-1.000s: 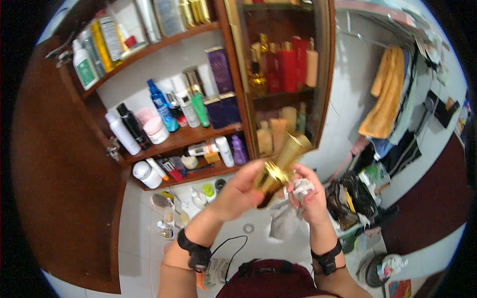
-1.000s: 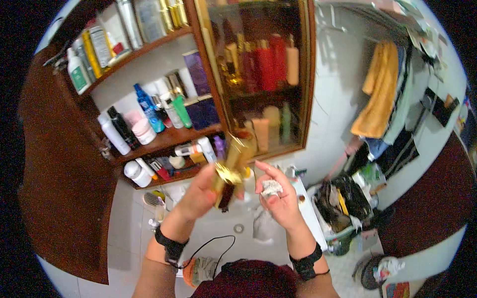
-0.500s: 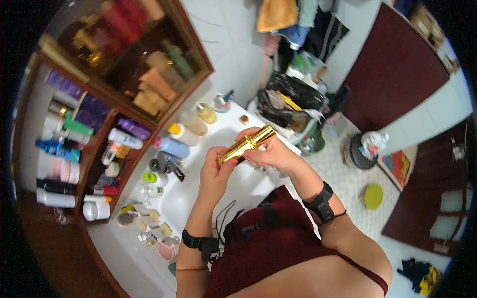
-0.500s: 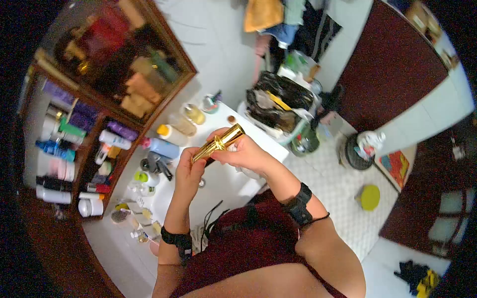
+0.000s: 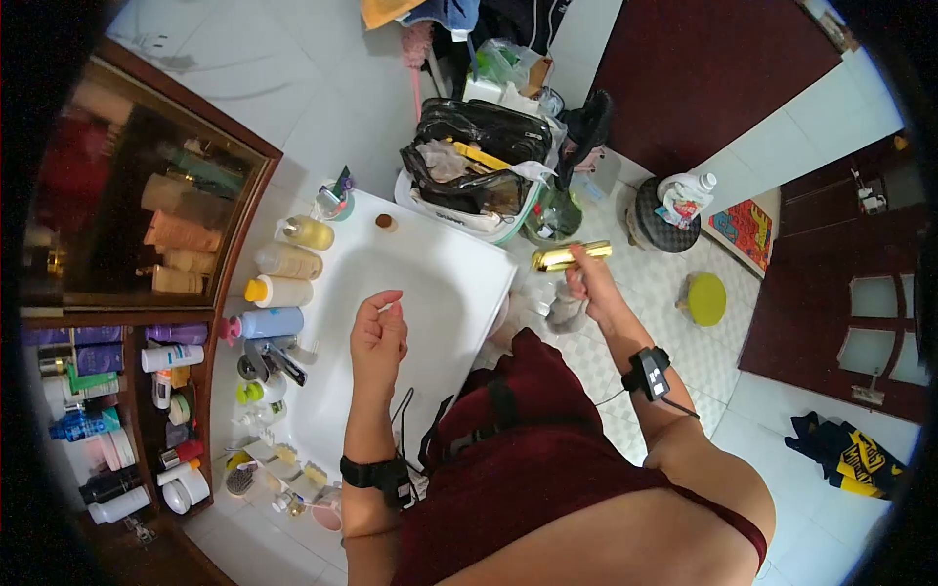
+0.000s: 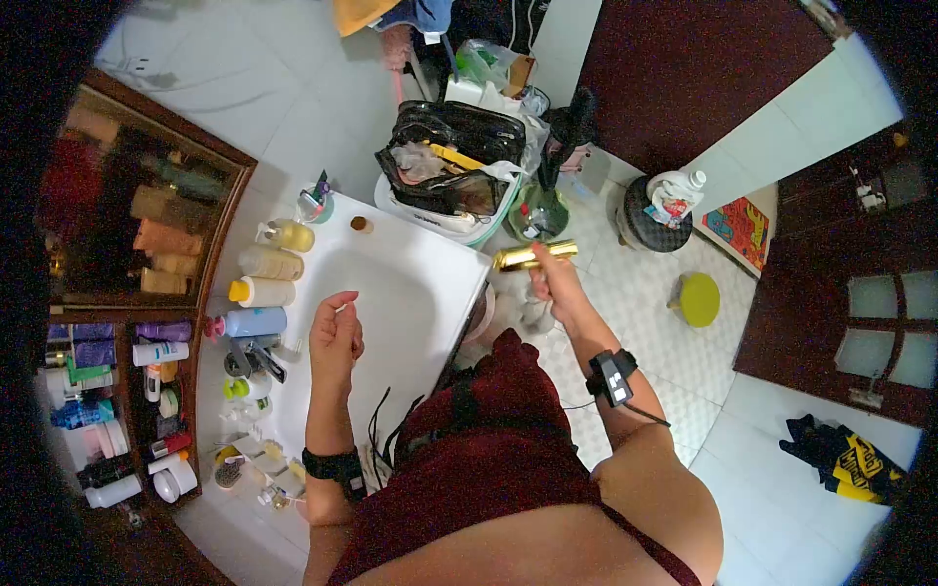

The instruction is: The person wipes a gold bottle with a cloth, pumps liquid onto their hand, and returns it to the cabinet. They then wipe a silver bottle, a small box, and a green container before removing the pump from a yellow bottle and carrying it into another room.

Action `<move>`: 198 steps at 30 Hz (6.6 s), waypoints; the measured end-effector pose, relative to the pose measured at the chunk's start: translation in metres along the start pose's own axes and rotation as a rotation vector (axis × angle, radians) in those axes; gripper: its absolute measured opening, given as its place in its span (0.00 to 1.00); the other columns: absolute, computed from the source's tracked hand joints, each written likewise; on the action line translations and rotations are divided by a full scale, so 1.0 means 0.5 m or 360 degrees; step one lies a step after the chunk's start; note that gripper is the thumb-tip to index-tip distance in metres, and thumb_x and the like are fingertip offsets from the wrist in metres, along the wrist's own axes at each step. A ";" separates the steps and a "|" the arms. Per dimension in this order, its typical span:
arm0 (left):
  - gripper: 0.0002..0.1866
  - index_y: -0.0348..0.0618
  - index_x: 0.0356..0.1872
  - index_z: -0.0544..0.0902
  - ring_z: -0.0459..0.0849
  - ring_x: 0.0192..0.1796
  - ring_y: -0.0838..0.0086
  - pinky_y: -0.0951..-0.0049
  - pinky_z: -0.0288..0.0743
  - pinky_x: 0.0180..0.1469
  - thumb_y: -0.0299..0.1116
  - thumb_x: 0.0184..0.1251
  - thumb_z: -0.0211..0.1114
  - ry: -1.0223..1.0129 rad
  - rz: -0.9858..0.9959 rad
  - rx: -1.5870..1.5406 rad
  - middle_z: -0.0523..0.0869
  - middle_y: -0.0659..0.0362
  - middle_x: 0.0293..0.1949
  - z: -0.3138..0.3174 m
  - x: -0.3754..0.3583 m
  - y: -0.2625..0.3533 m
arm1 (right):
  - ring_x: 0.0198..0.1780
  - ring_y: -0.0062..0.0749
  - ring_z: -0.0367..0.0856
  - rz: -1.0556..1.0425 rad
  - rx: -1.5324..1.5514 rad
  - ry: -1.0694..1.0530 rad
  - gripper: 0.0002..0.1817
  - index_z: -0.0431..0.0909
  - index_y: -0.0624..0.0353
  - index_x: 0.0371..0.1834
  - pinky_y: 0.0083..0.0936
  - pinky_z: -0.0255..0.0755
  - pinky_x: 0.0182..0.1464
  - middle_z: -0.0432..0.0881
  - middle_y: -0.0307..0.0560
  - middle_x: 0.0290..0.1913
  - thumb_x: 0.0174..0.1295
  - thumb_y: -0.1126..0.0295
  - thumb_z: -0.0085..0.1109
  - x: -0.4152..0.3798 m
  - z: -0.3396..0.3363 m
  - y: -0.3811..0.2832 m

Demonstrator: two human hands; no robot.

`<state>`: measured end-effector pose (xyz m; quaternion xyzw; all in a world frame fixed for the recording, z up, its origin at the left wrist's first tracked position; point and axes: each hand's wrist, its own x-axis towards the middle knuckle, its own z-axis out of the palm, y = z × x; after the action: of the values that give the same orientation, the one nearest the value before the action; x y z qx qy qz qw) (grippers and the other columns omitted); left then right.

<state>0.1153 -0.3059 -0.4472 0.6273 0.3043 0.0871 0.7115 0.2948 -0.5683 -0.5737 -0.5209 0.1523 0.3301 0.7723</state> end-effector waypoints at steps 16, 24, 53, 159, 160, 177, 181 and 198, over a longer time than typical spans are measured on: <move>0.12 0.43 0.48 0.74 0.58 0.17 0.89 0.86 0.52 0.18 0.39 0.72 0.54 0.0082 -0.0052 0.0049 0.66 0.70 0.17 0.039 0.060 -0.003 | 0.17 0.18 0.67 -0.0222 -0.0779 0.0597 0.16 0.78 0.59 0.33 0.18 0.58 0.16 0.77 0.38 0.22 0.54 0.57 0.66 0.250 -0.170 0.045; 0.13 0.44 0.48 0.75 0.59 0.17 0.89 0.86 0.52 0.18 0.40 0.71 0.55 0.0119 -0.0039 0.0040 0.67 0.70 0.17 0.023 0.064 0.004 | 0.14 0.15 0.63 -0.0219 -0.0305 0.0505 0.18 0.73 0.57 0.32 0.15 0.53 0.14 0.76 0.37 0.23 0.56 0.54 0.65 0.314 -0.144 0.009; 0.11 0.44 0.48 0.75 0.62 0.21 0.88 0.86 0.55 0.22 0.38 0.71 0.55 -0.0014 0.0049 0.0279 0.70 0.69 0.20 0.009 0.059 -0.022 | 0.16 0.16 0.62 0.0068 -0.0215 0.0333 0.18 0.70 0.56 0.47 0.14 0.51 0.14 0.80 0.44 0.31 0.62 0.55 0.54 0.230 -0.122 0.013; 0.22 0.41 0.58 0.67 0.79 0.54 0.62 0.60 0.74 0.57 0.44 0.70 0.54 0.0845 0.0762 -0.1631 0.77 0.52 0.52 -0.382 -0.429 -0.053 | 0.40 0.52 0.82 -0.3588 -0.1715 -0.0724 0.19 0.70 0.62 0.52 0.42 0.78 0.40 0.73 0.58 0.56 0.55 0.75 0.51 -0.510 1.326 -0.179; 0.22 0.41 0.58 0.66 0.79 0.54 0.62 0.60 0.75 0.56 0.44 0.70 0.54 0.0835 0.0784 -0.1616 0.77 0.52 0.52 -0.381 -0.429 -0.042 | 0.40 0.52 0.82 -0.3589 -0.1808 -0.0762 0.17 0.71 0.62 0.50 0.42 0.78 0.41 0.74 0.57 0.54 0.55 0.76 0.51 -0.512 1.333 -0.185; 0.34 0.39 0.62 0.66 0.77 0.57 0.61 0.59 0.72 0.60 0.60 0.71 0.39 0.0731 0.0623 -0.1678 0.76 0.50 0.57 -0.403 -0.388 0.006 | 0.33 0.45 0.80 -0.3384 -0.1882 -0.1997 0.09 0.78 0.57 0.31 0.37 0.75 0.33 0.80 0.48 0.29 0.56 0.63 0.59 -0.525 1.112 -0.056; 0.36 0.40 0.62 0.66 0.76 0.59 0.61 0.59 0.70 0.61 0.62 0.70 0.37 0.0828 0.0680 -0.1651 0.75 0.51 0.58 -0.400 -0.399 0.007 | 0.41 0.46 0.81 -0.2589 -0.2160 -0.2607 0.22 0.78 0.57 0.47 0.34 0.75 0.42 0.82 0.51 0.40 0.55 0.54 0.63 -0.510 1.004 0.027; 0.19 0.45 0.60 0.63 0.74 0.59 0.65 0.59 0.72 0.59 0.34 0.71 0.53 0.0829 0.1042 -0.1399 0.72 0.57 0.58 -0.363 -0.434 -0.029 | 0.56 0.46 0.75 -0.1336 -0.1772 -0.2845 0.18 0.73 0.64 0.51 0.32 0.68 0.57 0.70 0.55 0.62 0.59 0.68 0.60 -0.401 0.828 0.198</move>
<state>-0.1603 -0.2662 -0.3958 0.2938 0.1953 0.5696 0.7423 0.0359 -0.2401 -0.3570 -0.3795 -0.8087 0.3206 0.3149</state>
